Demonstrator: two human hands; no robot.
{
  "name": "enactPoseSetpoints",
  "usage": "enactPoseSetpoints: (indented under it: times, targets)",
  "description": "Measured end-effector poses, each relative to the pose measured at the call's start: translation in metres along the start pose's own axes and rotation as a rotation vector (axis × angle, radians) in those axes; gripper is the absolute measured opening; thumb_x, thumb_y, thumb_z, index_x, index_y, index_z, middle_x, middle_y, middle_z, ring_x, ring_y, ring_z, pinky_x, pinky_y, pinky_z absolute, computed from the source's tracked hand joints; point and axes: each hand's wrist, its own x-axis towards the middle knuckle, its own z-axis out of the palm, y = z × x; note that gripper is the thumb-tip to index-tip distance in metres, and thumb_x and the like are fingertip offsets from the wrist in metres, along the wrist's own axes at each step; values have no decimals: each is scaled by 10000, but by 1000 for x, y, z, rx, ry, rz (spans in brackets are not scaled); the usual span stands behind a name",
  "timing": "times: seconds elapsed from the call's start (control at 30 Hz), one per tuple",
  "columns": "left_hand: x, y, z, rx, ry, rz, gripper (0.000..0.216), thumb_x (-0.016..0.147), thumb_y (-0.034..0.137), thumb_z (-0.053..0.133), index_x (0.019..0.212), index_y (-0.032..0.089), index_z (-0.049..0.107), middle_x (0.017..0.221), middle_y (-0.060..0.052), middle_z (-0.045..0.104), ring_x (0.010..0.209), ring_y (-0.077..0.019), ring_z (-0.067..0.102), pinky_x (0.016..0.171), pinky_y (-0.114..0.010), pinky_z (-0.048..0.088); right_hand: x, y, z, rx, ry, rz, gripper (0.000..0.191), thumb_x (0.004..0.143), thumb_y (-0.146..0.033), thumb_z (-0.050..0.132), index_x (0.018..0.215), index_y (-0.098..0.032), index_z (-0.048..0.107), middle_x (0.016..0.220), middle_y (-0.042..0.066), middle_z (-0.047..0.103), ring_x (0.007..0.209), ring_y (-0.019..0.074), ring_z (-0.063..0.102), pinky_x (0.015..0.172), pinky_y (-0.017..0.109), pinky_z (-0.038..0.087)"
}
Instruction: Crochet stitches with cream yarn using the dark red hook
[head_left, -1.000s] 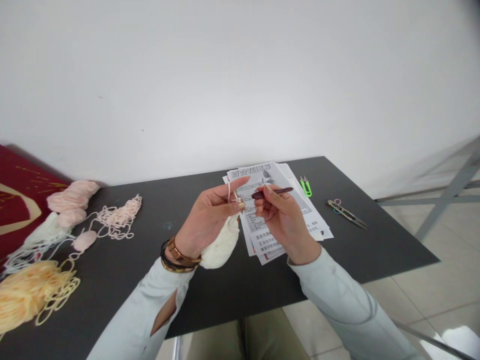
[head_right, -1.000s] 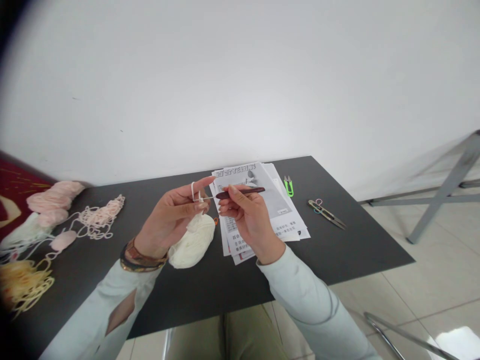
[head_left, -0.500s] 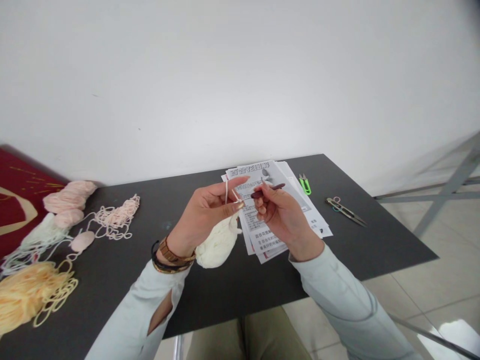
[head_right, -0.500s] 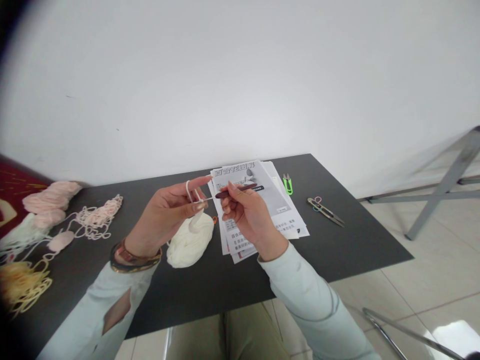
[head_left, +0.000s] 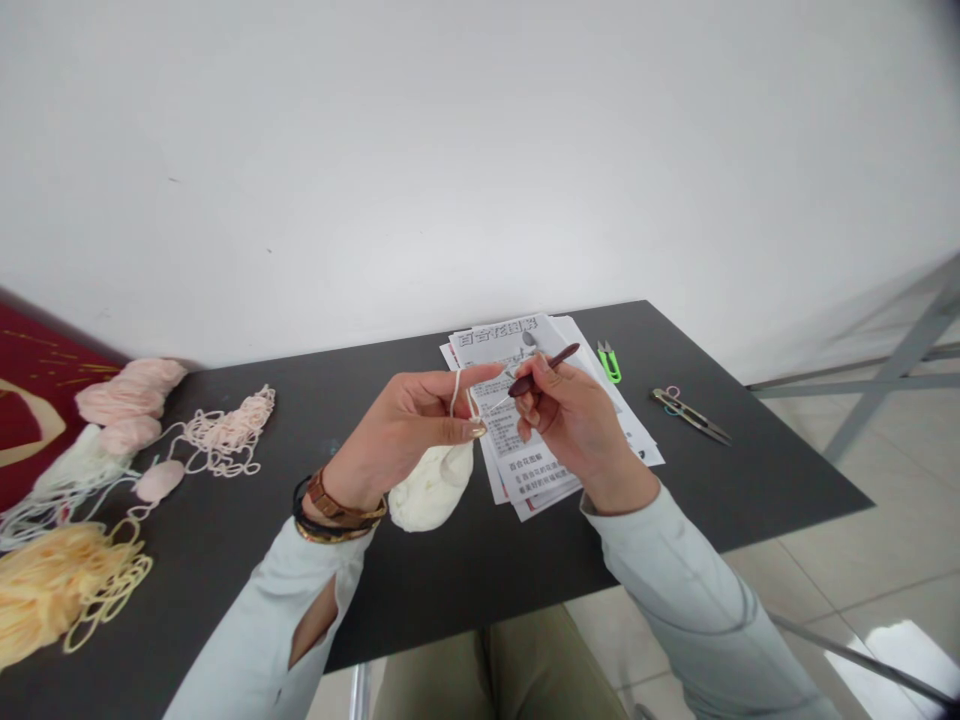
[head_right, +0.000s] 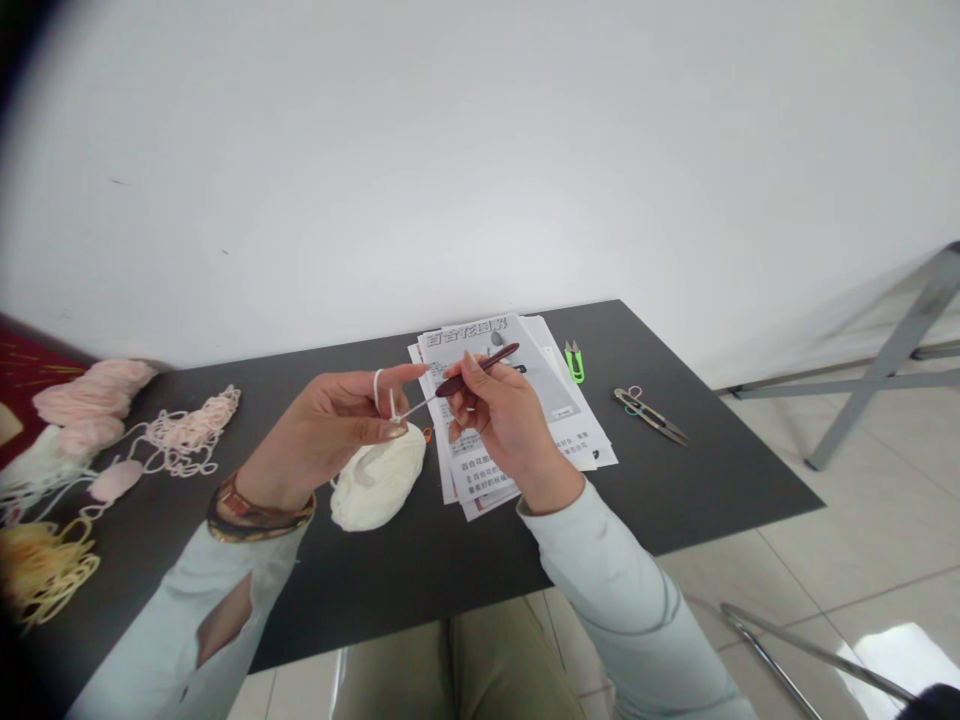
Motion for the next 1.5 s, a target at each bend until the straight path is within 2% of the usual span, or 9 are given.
enactPoseSetpoints:
  times: [0.33,0.6,0.77,0.9,0.97,1.03,1.2,1.37,1.5]
  targets:
    - [0,4,1,62,52,-152,520,584,74,825,1089,185,772,598,17,628,461,-76,521,466,-196,355,-4,-3,-1,-221,27,-237,310,792,-485,733,733,-189,665,494,-60,532,401,76,461,372,205,480]
    - [4,1,2,366,153,-134,514,611,93,746,1122,150,756,550,40,562,444,-69,428,455,-207,266,-15,-9,-1,-752,-4,-567,233,944,-387,567,802,-214,630,580,-39,566,494,98,528,486,238,421]
    - [10,-4,-1,675,195,30,237,642,96,667,832,150,796,505,25,578,501,-135,499,491,-238,311,-20,-3,1,-1116,-137,-894,107,951,-247,522,887,-232,606,776,19,671,696,148,631,616,276,481]
    - [13,-7,-4,834,248,148,171,670,96,633,745,167,770,599,-1,658,594,-182,595,565,-265,380,-19,1,-1,-1257,-231,-1077,49,918,-194,562,929,-233,588,735,16,663,678,156,617,592,270,472]
    - [13,-8,-5,889,282,276,127,702,103,632,651,170,727,689,-21,682,665,-189,625,638,-282,419,-19,1,-3,-1289,-246,-1139,108,897,-165,589,981,-233,592,735,18,670,647,152,598,565,267,455]
    - [13,-9,-6,900,308,421,139,746,108,630,691,180,736,760,-26,677,724,-182,629,707,-289,441,-21,-1,-3,-1283,-247,-1200,208,878,-141,610,1060,-242,599,741,19,685,634,152,598,560,266,456]
    - [9,-11,-3,953,349,638,375,817,112,618,1153,234,731,810,-9,629,747,-149,589,719,-262,457,-29,-4,0,-1218,-186,-1178,341,858,-106,612,1153,-278,625,814,33,731,682,164,652,598,279,507]
    - [7,-9,-3,1147,288,739,294,839,88,578,1039,210,756,885,-57,666,820,-172,612,747,-270,478,-32,-4,1,-1164,-143,-1160,353,848,-97,628,1141,-292,652,839,37,744,696,169,666,598,289,526]
    - [8,-7,-11,1177,182,729,223,848,112,587,974,204,746,940,-73,696,872,-186,627,780,-288,477,-29,-4,-1,-1058,-134,-1101,310,840,-81,636,1079,-276,675,828,37,745,683,163,665,591,287,527]
